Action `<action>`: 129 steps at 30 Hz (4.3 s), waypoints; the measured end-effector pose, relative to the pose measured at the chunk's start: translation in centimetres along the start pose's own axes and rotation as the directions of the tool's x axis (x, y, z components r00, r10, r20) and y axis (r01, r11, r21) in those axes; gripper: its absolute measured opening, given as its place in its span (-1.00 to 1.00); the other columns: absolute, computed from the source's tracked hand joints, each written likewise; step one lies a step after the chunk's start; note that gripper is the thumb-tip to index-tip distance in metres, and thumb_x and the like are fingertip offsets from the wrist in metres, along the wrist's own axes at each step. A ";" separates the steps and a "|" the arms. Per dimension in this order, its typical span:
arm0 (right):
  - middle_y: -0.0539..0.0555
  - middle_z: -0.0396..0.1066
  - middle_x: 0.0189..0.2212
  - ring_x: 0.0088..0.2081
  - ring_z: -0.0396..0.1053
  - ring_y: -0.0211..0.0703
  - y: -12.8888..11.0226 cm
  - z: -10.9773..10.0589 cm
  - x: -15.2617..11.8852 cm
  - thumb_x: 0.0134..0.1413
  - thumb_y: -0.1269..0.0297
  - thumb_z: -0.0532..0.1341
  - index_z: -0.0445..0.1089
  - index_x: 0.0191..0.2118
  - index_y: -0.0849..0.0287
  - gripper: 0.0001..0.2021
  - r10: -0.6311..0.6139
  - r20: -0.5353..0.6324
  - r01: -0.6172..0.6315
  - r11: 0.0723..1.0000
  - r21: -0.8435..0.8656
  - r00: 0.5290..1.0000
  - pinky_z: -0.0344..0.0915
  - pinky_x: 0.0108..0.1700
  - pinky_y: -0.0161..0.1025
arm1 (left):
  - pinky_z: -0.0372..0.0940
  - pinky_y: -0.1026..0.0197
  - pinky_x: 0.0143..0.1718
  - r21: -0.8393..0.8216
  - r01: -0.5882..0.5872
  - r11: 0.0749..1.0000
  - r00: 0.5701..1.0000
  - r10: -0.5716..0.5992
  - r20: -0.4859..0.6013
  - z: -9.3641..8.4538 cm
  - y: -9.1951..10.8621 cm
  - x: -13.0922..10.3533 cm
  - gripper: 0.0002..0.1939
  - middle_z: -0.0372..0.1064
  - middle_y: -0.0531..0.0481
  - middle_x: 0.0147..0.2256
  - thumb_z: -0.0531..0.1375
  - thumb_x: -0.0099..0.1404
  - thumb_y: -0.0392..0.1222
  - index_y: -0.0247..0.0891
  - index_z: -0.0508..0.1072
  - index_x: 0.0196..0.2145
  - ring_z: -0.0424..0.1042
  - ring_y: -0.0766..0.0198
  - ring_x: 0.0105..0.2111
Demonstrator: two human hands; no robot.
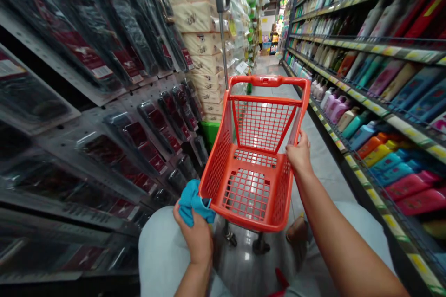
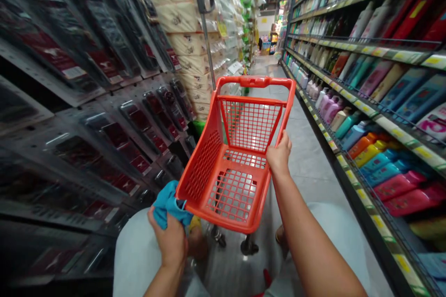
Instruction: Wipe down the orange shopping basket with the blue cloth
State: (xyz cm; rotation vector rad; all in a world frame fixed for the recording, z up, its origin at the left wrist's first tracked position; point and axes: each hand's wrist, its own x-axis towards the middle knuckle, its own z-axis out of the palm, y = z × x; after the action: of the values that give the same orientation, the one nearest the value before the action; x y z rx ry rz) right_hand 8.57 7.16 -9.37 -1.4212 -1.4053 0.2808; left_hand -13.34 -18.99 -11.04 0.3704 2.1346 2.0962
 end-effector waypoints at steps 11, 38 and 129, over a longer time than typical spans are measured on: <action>0.16 0.55 -0.07 0.23 0.28 0.09 -6.4 -3.5 -6.1 0.14 0.43 0.00 0.52 0.02 0.14 -0.56 -0.356 0.106 0.362 0.931 -0.047 0.929 -0.24 0.41 0.37 | 0.37 0.22 -0.24 0.005 -0.083 0.997 0.990 0.082 0.116 2.4 -0.9 -0.4 -0.63 0.41 0.04 -0.25 0.19 0.27 -0.06 -0.13 0.31 0.02 0.44 0.29 -0.32; -0.02 0.52 -0.45 -0.27 0.39 -0.12 -9.9 -1.0 -8.8 0.15 0.44 0.08 0.54 -0.26 0.07 -0.73 -0.473 0.124 0.440 0.870 0.223 0.872 0.02 0.20 0.03 | 0.31 0.11 -0.06 0.062 -0.168 0.984 0.978 0.158 0.134 8.3 -2.4 -0.5 -0.61 0.29 0.01 -0.16 0.17 0.25 -0.13 -0.11 0.21 0.02 0.36 0.26 -0.23; 0.00 0.36 -0.55 -0.37 0.31 -0.17 -10.5 -15.7 -0.5 0.30 0.39 0.09 0.31 -0.53 0.13 -0.67 -0.595 -0.151 0.610 0.788 0.083 0.789 0.21 -0.12 -0.08 | 0.31 0.04 0.10 -0.140 -0.404 0.904 0.754 0.415 0.509 13.1 4.0 -6.9 -0.69 0.35 -0.13 0.03 0.11 0.37 -0.19 -0.13 0.35 0.06 0.41 0.12 0.05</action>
State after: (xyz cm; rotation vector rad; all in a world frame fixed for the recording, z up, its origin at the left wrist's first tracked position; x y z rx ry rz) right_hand 14.41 -3.80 4.81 -0.8009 -1.6325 -0.1300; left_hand -2.93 -8.13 -7.97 1.3552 1.8009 1.8810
